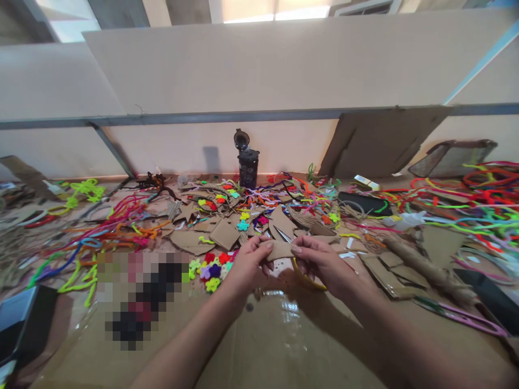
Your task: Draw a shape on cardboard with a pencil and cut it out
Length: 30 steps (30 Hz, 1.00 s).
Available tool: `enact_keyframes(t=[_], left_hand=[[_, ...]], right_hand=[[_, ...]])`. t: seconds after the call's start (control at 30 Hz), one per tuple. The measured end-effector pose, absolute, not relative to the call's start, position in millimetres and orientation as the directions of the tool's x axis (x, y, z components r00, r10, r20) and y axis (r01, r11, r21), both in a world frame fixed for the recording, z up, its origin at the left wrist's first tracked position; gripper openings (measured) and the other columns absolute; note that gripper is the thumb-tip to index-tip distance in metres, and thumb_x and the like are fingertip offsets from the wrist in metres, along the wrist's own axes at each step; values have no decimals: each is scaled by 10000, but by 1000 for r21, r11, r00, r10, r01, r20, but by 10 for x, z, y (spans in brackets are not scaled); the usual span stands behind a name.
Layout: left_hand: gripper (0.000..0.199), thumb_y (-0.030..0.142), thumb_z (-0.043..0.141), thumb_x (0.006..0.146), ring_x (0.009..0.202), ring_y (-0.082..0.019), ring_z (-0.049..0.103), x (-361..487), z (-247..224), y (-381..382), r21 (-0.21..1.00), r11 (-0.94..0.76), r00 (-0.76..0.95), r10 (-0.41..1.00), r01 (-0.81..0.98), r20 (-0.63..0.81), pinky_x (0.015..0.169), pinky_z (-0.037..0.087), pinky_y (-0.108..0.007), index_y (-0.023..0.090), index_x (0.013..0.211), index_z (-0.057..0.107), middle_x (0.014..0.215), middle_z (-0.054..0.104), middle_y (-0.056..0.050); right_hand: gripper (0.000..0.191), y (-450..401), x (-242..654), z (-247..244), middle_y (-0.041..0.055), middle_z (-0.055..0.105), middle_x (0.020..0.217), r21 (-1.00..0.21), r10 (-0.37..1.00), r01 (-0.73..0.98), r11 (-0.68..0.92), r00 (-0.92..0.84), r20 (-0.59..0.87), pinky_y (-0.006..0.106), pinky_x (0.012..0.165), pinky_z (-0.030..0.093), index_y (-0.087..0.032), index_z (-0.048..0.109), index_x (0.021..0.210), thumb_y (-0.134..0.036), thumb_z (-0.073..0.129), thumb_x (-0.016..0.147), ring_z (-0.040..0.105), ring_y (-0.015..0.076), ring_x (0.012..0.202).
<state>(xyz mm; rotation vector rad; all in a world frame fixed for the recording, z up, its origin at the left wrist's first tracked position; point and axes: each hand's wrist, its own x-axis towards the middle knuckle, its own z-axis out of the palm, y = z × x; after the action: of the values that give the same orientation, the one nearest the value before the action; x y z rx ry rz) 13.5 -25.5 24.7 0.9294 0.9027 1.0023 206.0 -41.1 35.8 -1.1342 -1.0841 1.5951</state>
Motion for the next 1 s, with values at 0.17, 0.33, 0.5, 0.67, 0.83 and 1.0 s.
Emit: enact_keyframes(t=[0.17,0.33,0.5,0.67,0.83,1.0], left_hand=[[400,493,780,706,450,-57,420,126,186,-219,929,268,284,939,-257,-192,434,320,-188,156,845,613,614,531,57],[475,492,716,821,593,-115,551,91,253,-250,965,216,292,942,-149,-166,559,446,-231,174,1160,620,777,630,8],[517,326,797,791,983,-215,641,-10,385,-250,976,-160,461,884,148,76,793,501,-292,245,1277,641,1176,689,-72],[188,276,631,913,1022,-215,653,-32,389,-222,927,-308,484,858,215,173,936,461,-323,247,1061,744,1066,734,-42],[212,405,641,876,649,-144,550,-6,337,-218,985,-55,412,911,165,-18,623,429,-254,196,882,677,725,603,19],[261,448,653,859,560,-114,468,7,343,-232,990,-12,409,911,144,-48,550,365,-236,196,807,616,627,509,52]], right_hand=[[314,-413,2045,284,-73,553,537,-914,930,-229,-334,-240,-279,199,377,232,-215,597,812,-390,833,701,404,79,387],[301,-404,2054,258,-76,534,499,-909,931,-230,-348,-199,-306,198,371,188,-214,609,797,-376,834,680,371,74,373],[290,-395,2071,303,-80,464,415,-892,914,-239,-385,-232,-332,216,357,158,-217,615,743,-428,799,665,295,80,335],[393,-423,2093,312,-75,499,421,-897,903,-217,-386,-287,-319,206,372,174,-202,697,984,-517,749,754,290,81,334],[508,-430,2111,368,3,660,661,-976,970,-116,-182,-182,-159,231,519,389,-199,737,908,-693,716,794,531,127,555],[384,-396,2114,345,21,707,801,-998,983,29,-49,-174,-53,282,675,444,-198,737,854,-509,880,681,604,179,730]])
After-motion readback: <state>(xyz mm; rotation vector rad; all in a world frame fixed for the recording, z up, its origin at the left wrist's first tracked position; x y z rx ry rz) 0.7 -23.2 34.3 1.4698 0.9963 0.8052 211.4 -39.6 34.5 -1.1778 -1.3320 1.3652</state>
